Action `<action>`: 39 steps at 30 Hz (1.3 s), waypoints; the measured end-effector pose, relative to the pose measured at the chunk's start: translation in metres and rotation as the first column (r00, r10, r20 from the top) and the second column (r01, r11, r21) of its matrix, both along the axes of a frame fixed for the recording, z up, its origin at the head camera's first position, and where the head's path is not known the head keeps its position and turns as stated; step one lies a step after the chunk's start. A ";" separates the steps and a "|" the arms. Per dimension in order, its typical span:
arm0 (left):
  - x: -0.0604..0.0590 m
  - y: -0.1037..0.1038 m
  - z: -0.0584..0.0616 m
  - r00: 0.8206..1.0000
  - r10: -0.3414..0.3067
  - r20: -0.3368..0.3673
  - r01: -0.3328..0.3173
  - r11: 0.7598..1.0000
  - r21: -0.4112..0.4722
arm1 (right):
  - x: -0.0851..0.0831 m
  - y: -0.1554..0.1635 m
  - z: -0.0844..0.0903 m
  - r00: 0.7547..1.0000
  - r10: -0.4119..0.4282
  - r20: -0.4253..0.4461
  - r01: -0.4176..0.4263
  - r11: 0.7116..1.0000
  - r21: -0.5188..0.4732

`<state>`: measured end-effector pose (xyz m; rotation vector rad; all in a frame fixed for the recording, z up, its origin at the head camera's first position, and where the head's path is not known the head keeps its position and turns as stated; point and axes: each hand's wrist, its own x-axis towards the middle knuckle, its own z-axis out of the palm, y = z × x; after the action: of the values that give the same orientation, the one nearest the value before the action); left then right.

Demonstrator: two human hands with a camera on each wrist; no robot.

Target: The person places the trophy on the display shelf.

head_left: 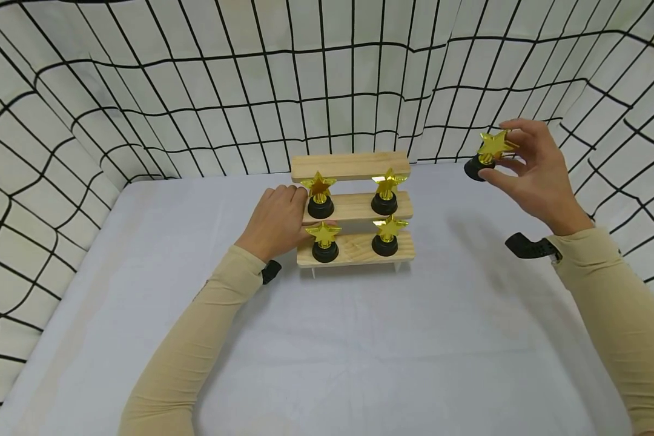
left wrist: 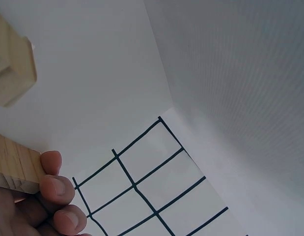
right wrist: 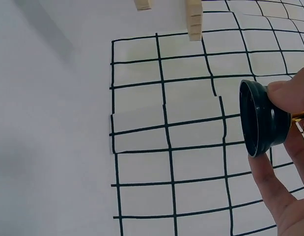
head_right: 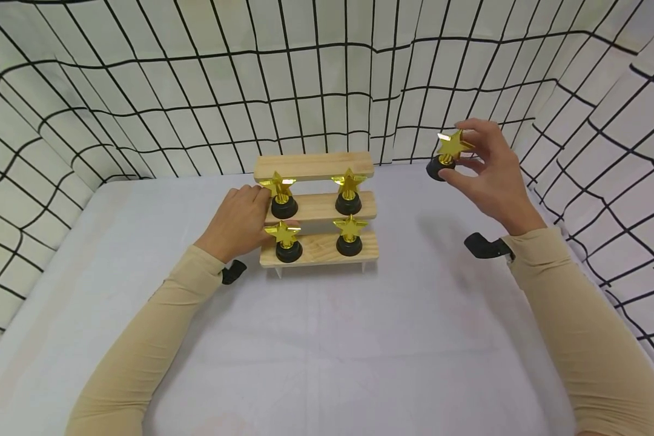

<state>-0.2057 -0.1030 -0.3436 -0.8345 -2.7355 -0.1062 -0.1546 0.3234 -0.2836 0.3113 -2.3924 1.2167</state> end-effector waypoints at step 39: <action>0.000 -0.001 0.000 1.000 -0.016 -0.016 0.016 1.000 -0.007 | -0.026 -0.067 0.029 0.977 0.195 -0.083 -0.197 0.980 -0.013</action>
<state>-0.2053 -0.1038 -0.3435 -0.8549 -2.7160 -0.0929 -0.1802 0.2568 -0.2549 0.5914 -2.3206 1.2870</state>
